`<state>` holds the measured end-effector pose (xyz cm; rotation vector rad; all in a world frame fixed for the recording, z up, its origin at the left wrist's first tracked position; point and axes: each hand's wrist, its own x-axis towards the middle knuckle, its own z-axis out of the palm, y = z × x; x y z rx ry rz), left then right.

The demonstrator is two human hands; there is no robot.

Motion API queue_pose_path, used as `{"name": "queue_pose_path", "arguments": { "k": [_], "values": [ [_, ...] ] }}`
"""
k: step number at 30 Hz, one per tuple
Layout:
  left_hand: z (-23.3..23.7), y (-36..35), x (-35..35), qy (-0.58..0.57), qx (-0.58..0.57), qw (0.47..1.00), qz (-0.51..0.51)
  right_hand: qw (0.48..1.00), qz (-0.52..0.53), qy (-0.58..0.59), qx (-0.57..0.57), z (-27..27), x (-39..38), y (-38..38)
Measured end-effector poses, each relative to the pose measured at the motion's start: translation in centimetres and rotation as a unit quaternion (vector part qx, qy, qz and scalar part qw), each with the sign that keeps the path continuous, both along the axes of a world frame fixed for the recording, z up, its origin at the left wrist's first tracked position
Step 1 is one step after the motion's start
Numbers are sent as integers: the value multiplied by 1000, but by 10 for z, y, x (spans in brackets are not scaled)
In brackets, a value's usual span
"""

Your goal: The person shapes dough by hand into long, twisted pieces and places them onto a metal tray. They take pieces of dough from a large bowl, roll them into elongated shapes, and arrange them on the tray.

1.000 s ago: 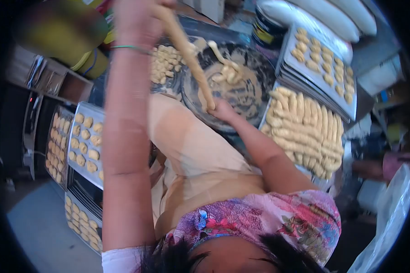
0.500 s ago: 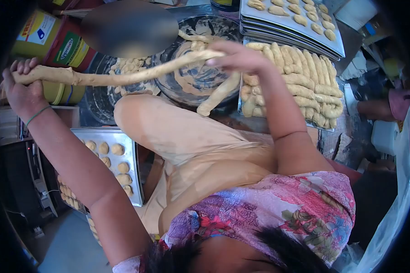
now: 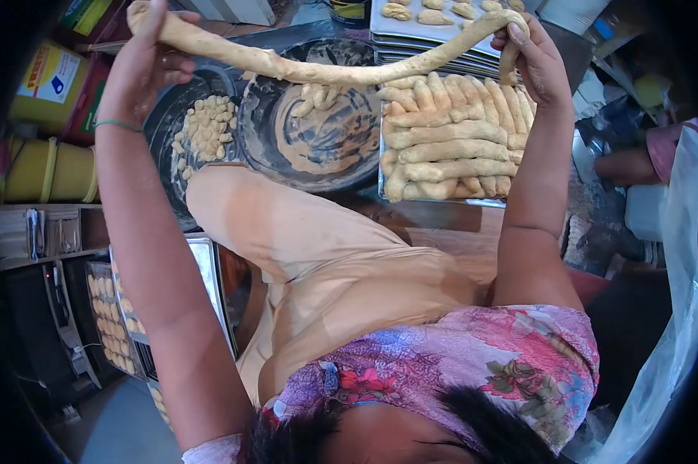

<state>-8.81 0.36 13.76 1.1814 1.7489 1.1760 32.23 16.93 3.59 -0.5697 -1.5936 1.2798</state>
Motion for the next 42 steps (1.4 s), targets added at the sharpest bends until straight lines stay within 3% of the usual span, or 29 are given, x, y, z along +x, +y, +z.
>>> {"name": "queue_pose_path", "arguments": {
  "k": [3,6,8,13,16,20,21,24,25,28,29,30,31,32,34,36,37,38,39,40,42],
  "values": [
    [-18,22,17,-68,9,997,-38,999,19,4,-43,-19,32,17],
    [-43,44,28,-170,52,981,-84,993,-105,46,-16,-38,50,18],
    [-60,52,43,-240,61,965,-90,986,-143,-29,-86,-67,91,31],
    [-101,57,91,-259,7,962,-88,930,-231,-164,-236,-135,167,32],
    [-119,61,120,-251,-49,961,-107,892,-294,-235,-249,-161,203,33],
    [-130,65,146,-328,-26,939,-102,898,-365,-123,-212,-176,224,42],
    [-132,67,148,-360,-6,927,-100,882,-403,-120,-214,-169,220,38],
    [-142,72,154,-439,30,893,-100,784,-487,-339,-184,-188,227,55],
    [-146,73,155,-462,39,880,-101,696,-531,-478,-67,-177,212,46],
    [-160,75,163,-481,24,872,-89,657,-554,-501,95,-145,158,20],
    [-163,74,165,-483,22,871,-90,740,-433,-499,127,-153,161,30],
    [-168,73,165,-486,19,870,-80,818,-321,-471,71,-145,137,21],
    [-174,73,167,-490,14,869,-72,891,-184,-393,-131,-137,113,5],
    [-178,74,169,-494,11,867,-66,870,-168,-436,159,-161,107,9],
    [-183,68,173,-502,2,863,-46,763,-248,-522,290,-166,97,9],
    [-190,63,170,-499,2,865,-48,849,-153,-506,11,-156,110,16],
    [-191,59,168,-490,-8,870,-57,862,-97,-479,-132,-150,114,17],
    [-194,57,166,-487,-13,871,-61,854,-108,-488,-146,-144,115,16],
    [-197,56,165,-485,-17,872,-66,863,-156,-480,39,-151,115,17],
    [-199,55,166,-484,-20,872,-72,839,-199,-455,223,-156,115,19],
    [-203,53,173,-493,-25,867,-66,823,-174,-510,178,-154,111,19]
  ]
}}
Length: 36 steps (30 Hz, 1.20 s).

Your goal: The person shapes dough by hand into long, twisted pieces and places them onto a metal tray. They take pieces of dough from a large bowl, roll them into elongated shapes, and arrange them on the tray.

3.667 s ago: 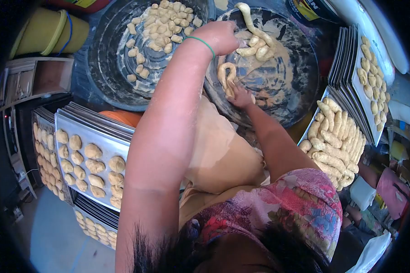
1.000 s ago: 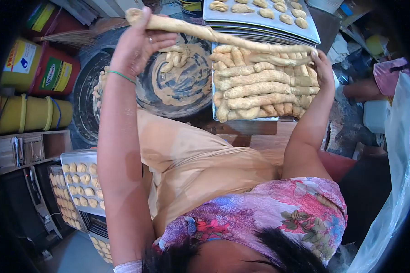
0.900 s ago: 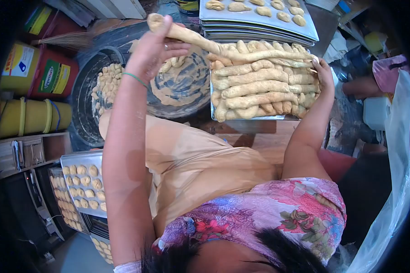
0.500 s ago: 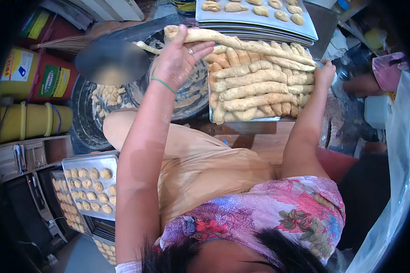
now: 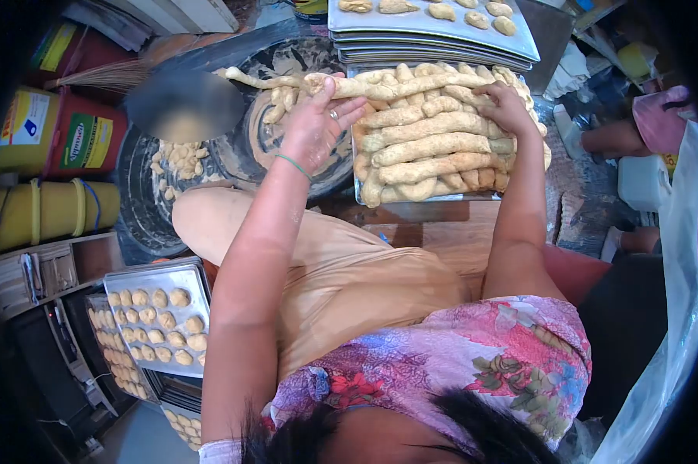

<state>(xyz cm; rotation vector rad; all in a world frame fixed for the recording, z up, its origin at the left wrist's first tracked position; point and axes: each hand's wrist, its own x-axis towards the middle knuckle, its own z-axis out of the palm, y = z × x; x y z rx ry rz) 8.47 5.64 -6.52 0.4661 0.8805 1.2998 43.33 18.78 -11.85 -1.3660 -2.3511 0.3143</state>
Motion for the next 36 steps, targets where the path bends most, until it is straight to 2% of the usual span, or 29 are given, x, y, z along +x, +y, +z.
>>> {"name": "queue_pose_path", "arguments": {
  "k": [1,2,4,5,8,9,10,12,13,16,18,19,20,22,23,24,25,27,28,30,33,34,36],
  "values": [
    [-5,-1,2,-6,1,1000,-5,999,-8,-24,-29,6,-3,-3],
    [-8,-2,3,-12,3,1000,-8,987,-50,5,-151,15,-2,-3],
    [-7,-7,2,-11,6,1000,-20,913,-124,60,-383,31,3,0],
    [-7,-9,0,-10,7,1000,-24,917,-85,23,-389,31,9,2],
    [-7,-12,-5,-6,1,1000,-25,953,-31,144,-266,19,28,7],
    [-8,-12,-5,-5,0,1000,-23,958,-128,124,-223,16,34,18],
    [-10,-13,-4,-6,-2,1000,-22,973,-186,37,-132,4,41,29],
    [-13,-14,-1,-2,-8,1000,-25,945,-290,-139,55,-26,53,43],
    [-14,-15,1,2,-11,1000,-25,956,-268,-123,6,-28,57,42],
    [-13,-16,-2,1,-1,1000,-22,959,-225,137,-100,-31,96,49],
    [-16,-19,-7,-10,2,1000,-15,923,-300,213,-114,-28,107,39],
    [-18,-18,-9,-20,2,1000,-12,931,-300,142,-149,-30,114,42],
    [-21,-16,-10,-30,2,1000,-9,936,-332,65,-102,-35,112,41],
    [-26,-11,-9,4,-8,1000,-8,918,-385,-92,-2,-4,61,19],
    [-30,-9,-8,20,-13,1000,-7,923,-376,-76,-20,18,33,10],
    [-37,-6,-7,35,-34,999,6,965,-260,-11,41,5,33,20],
    [-46,-3,-7,51,-55,997,18,988,-142,44,33,11,15,17],
    [-52,-2,-8,72,-83,993,31,996,-29,67,-42,19,-31,9],
    [-53,-3,-12,78,-90,992,34,999,-2,37,-29,11,-44,11],
    [-48,-8,-16,81,-86,992,36,970,-95,-39,-222,17,-55,16],
    [-27,-16,-24,59,-22,998,27,958,-127,19,-257,21,-36,25],
    [-24,-16,-24,67,-9,998,4,949,-174,77,-253,21,-27,25],
    [-22,-13,-22,83,17,995,-44,986,-139,57,-72,-9,12,48]
  ]
}}
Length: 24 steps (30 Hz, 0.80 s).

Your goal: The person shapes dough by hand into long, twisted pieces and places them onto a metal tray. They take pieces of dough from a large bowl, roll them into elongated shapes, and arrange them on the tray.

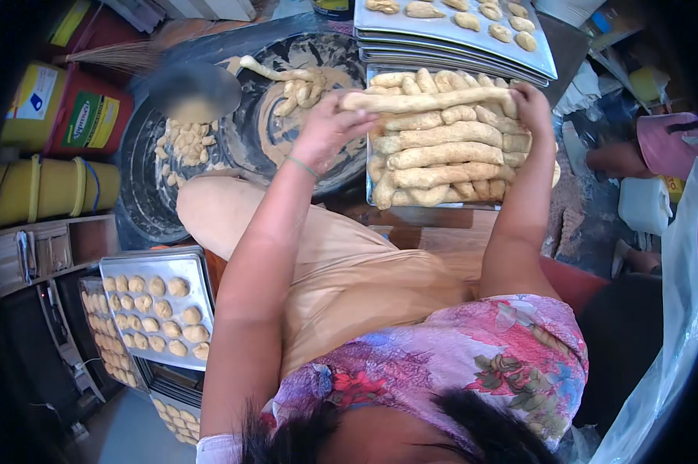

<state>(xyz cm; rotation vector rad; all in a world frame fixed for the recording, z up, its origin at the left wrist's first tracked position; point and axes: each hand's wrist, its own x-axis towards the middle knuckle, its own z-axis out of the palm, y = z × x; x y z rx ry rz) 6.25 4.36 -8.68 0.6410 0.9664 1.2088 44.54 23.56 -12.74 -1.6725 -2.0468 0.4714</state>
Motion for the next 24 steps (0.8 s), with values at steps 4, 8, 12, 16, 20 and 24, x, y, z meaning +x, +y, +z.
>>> {"name": "queue_pose_path", "arguments": {
  "k": [4,8,12,16,20,24],
  "values": [
    [-13,0,0,209,-9,973,-93,996,-50,30,66,-7,30,7],
    [-33,-12,-21,255,-67,960,-98,995,-94,-10,37,-30,64,6],
    [-65,-29,-41,301,-83,948,-53,987,-107,56,-110,-2,87,-15],
    [-104,-38,-67,430,-72,894,-102,966,-233,-77,-82,-1,106,-13],
    [-114,-40,-65,509,-24,849,-140,989,-57,-106,82,-11,62,11],
    [-109,-49,-65,544,-40,817,-186,987,128,-70,-63,4,-45,-7]
  ]
}}
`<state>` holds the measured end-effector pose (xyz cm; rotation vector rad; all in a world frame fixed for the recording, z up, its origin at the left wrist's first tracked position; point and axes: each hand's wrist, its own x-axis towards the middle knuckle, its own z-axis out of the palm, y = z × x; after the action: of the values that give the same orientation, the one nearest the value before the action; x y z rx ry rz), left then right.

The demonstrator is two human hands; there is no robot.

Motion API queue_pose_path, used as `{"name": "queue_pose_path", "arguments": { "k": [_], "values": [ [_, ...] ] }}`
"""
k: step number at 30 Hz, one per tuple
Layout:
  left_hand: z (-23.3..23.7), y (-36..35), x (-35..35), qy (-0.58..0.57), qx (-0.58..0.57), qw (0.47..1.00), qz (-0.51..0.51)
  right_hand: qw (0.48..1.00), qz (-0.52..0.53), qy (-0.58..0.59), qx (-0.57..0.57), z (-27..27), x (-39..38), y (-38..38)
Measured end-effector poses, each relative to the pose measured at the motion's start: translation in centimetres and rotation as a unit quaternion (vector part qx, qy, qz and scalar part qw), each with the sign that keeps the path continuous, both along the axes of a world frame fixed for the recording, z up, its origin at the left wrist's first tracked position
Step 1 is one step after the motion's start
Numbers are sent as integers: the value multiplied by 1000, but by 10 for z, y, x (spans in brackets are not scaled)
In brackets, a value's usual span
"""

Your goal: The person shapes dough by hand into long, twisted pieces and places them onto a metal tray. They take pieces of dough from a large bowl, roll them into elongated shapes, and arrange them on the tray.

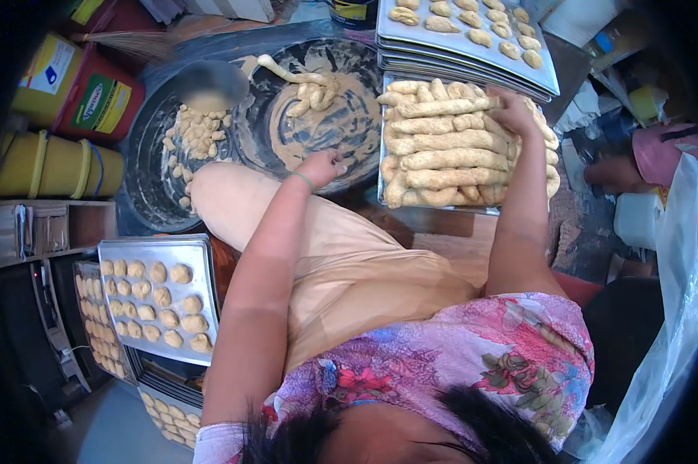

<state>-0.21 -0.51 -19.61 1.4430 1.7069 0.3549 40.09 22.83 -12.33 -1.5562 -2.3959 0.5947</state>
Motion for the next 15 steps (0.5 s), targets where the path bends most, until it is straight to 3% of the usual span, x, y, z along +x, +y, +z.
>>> {"name": "queue_pose_path", "arguments": {
  "k": [2,5,6,7,9,11,14,15],
  "values": [
    [-16,-1,-9,-35,0,999,7,975,-99,-199,27,17,-41,-19],
    [29,-4,-9,-73,-94,989,84,962,-82,-177,-193,18,-30,1],
    [22,-7,-12,-49,-55,995,65,969,-47,-156,-184,22,-28,-2],
    [12,-6,-16,-24,-15,999,45,981,-12,-192,-17,13,-22,-7],
    [5,-7,-19,11,23,1000,17,984,4,-171,55,5,-28,-7],
    [10,-6,-16,29,16,999,-1,986,-36,-70,-144,7,-43,-6],
    [2,-4,-18,-14,-5,1000,14,963,-58,-253,-74,30,-85,-18],
    [12,-4,-19,11,11,1000,5,975,-50,-216,2,59,-116,-43]
  ]
}}
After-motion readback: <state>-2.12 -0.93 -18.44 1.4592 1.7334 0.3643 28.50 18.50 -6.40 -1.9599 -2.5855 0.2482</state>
